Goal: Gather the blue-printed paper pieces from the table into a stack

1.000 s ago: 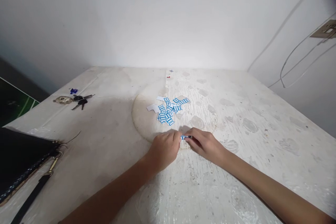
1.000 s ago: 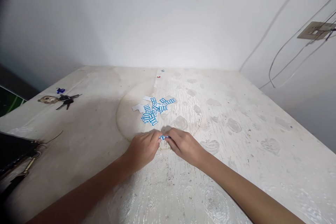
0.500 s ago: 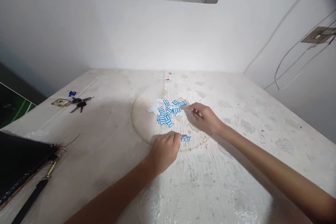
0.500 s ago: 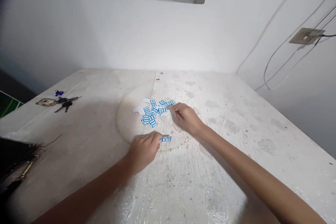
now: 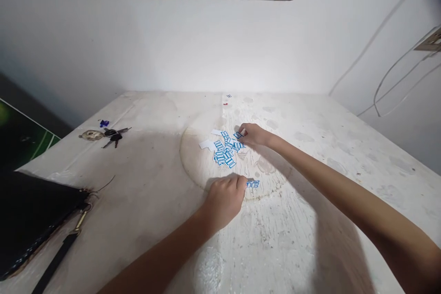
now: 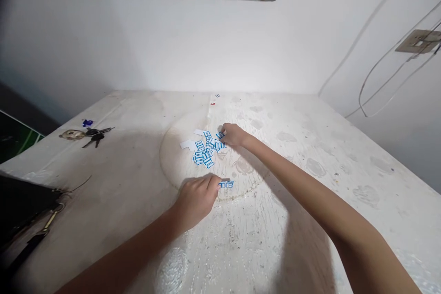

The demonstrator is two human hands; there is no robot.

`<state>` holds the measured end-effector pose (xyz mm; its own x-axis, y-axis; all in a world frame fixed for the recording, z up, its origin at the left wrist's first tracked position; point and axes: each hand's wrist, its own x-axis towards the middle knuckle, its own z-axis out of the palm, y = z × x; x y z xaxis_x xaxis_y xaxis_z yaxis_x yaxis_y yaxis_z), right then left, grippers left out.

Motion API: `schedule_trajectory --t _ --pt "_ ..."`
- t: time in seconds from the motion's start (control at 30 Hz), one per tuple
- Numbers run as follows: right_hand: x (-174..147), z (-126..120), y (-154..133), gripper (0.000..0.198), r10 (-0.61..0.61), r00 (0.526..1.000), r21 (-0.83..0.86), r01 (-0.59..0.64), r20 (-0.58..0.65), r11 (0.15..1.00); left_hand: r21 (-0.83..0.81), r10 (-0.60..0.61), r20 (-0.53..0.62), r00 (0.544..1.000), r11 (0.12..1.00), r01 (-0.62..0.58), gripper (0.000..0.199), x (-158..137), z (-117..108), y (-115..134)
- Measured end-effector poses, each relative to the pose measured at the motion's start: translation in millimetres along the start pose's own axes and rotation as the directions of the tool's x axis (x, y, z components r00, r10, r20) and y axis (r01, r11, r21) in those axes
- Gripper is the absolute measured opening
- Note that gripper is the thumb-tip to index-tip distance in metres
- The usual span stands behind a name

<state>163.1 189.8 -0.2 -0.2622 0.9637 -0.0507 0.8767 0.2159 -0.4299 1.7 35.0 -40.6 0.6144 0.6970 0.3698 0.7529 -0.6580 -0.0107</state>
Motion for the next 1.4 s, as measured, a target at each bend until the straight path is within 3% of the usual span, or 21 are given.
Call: schedule_trajectory --t 0.23,0.37,0.5,0.57,0.7,0.83,0.93,1.13,1.23,1.4 --pt "-22.4 -12.5 6.7 0.035 -0.040 0.990 0.248 0.073 -0.136 0.966 -0.032 -0.006 0.027 1.000 0.999 0.007 0.012 0.2 -3.3 0.2" --pt "-71.4 -29.6 1.8 0.033 -0.067 0.973 0.423 0.157 -0.221 0.893 -0.088 -0.018 0.049 0.999 0.996 0.023 0.010 2.0 -9.4 0.4" --pt "-132.9 -29.4 -11.5 0.026 -0.134 0.982 0.587 0.187 -0.132 0.787 -0.129 -0.052 0.069 0.996 0.990 0.061 0.007 3.5 -12.3 -1.0" --pt "-155.4 -20.4 -16.2 0.020 -0.192 0.975 0.543 0.222 -0.111 0.810 -0.125 -0.062 0.069 0.996 0.990 0.071 0.016 3.8 -10.4 -2.4" --pt "-172.7 2.0 -19.1 0.029 -0.317 0.941 0.343 0.337 -0.117 0.877 -0.124 -0.047 0.030 0.998 0.991 0.050 0.032 3.5 -4.0 -4.9" --pt "-171.2 14.4 -20.0 0.043 -0.438 0.885 0.207 0.464 -0.159 0.861 -0.125 -0.033 -0.037 0.999 0.992 0.028 0.024 2.9 -1.7 -5.8" --pt "-171.1 14.0 -17.5 0.048 -0.379 0.908 0.187 0.409 -0.176 0.893 -0.107 -0.035 -0.041 0.999 0.994 0.030 0.020 3.8 -2.8 -5.5" --pt "-174.8 3.4 -9.0 0.037 -0.152 0.938 0.252 0.235 -0.311 0.939 -0.107 -0.050 0.030 0.998 0.993 0.053 0.019 6.4 -5.0 -5.2" --pt "-176.7 7.1 -8.2 0.029 -0.162 0.949 0.366 0.258 -0.271 0.894 -0.143 -0.061 0.040 0.997 0.988 0.066 0.014 5.1 -5.5 -4.6" --pt "-174.4 18.1 -8.4 0.008 -0.183 0.958 0.222 0.232 -0.223 0.947 -0.197 -0.047 0.072 0.996 0.979 0.061 0.022 1.6 -9.2 -2.2"
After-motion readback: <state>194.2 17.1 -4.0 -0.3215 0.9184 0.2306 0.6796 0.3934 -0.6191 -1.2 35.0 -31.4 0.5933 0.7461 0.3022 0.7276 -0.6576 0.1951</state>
